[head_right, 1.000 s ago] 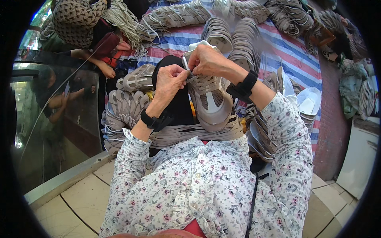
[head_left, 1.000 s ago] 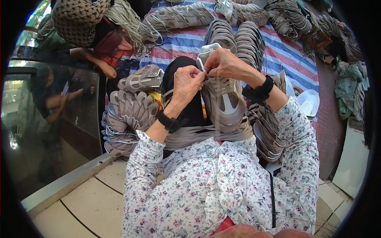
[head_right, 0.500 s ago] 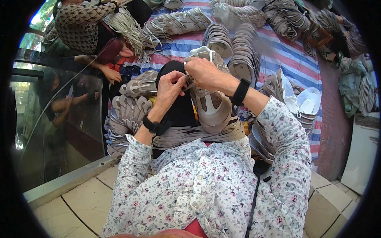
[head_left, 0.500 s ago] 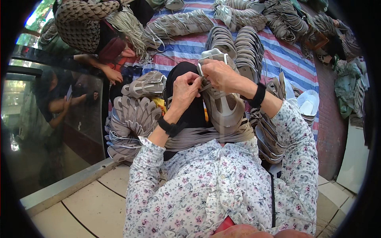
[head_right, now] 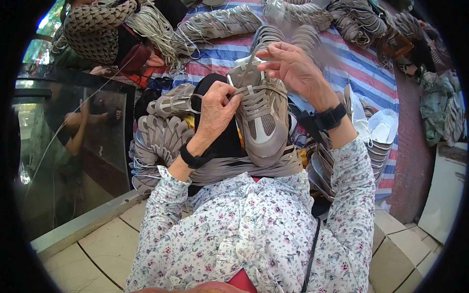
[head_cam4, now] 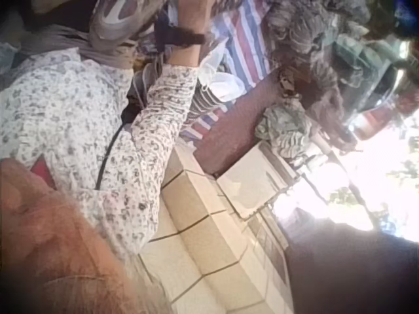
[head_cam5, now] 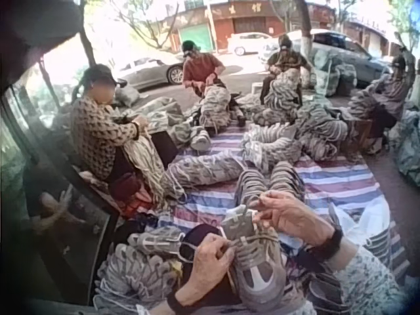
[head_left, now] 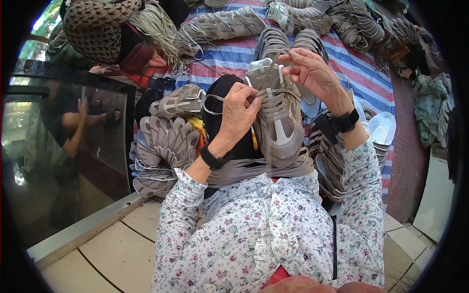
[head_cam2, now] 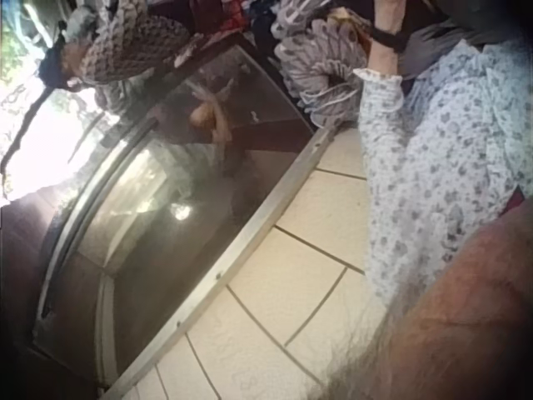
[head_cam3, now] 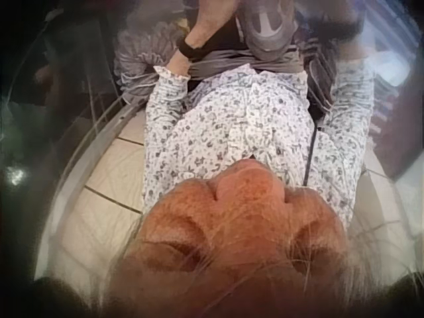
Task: Lacing and finishing a grey athletic shoe in a shared workspace.
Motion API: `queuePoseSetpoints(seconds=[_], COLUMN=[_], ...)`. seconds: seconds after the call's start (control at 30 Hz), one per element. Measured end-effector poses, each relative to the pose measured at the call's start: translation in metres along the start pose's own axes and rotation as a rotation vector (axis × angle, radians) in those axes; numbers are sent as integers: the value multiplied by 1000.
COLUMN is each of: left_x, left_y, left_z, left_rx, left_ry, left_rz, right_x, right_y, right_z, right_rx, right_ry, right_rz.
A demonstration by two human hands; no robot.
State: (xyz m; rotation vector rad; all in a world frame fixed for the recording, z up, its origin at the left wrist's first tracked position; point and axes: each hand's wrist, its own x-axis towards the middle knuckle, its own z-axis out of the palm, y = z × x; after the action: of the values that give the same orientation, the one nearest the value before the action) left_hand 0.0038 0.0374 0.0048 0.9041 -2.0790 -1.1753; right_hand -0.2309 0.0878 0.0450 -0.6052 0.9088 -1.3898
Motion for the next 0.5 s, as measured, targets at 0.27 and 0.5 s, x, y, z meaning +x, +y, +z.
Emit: queuePoseSetpoints(seconds=[0.27, 0.5], left_x=[2, 10], left_y=[-4, -1], left_z=[-50, -66], left_rx=[-329, -113], left_ry=[-393, -394], left_rz=[-139, -87], right_x=[18, 26], right_y=[-9, -170], right_z=[-45, -169], right_rx=[219, -995], right_ry=[-115, 423], right_rz=[-72, -792])
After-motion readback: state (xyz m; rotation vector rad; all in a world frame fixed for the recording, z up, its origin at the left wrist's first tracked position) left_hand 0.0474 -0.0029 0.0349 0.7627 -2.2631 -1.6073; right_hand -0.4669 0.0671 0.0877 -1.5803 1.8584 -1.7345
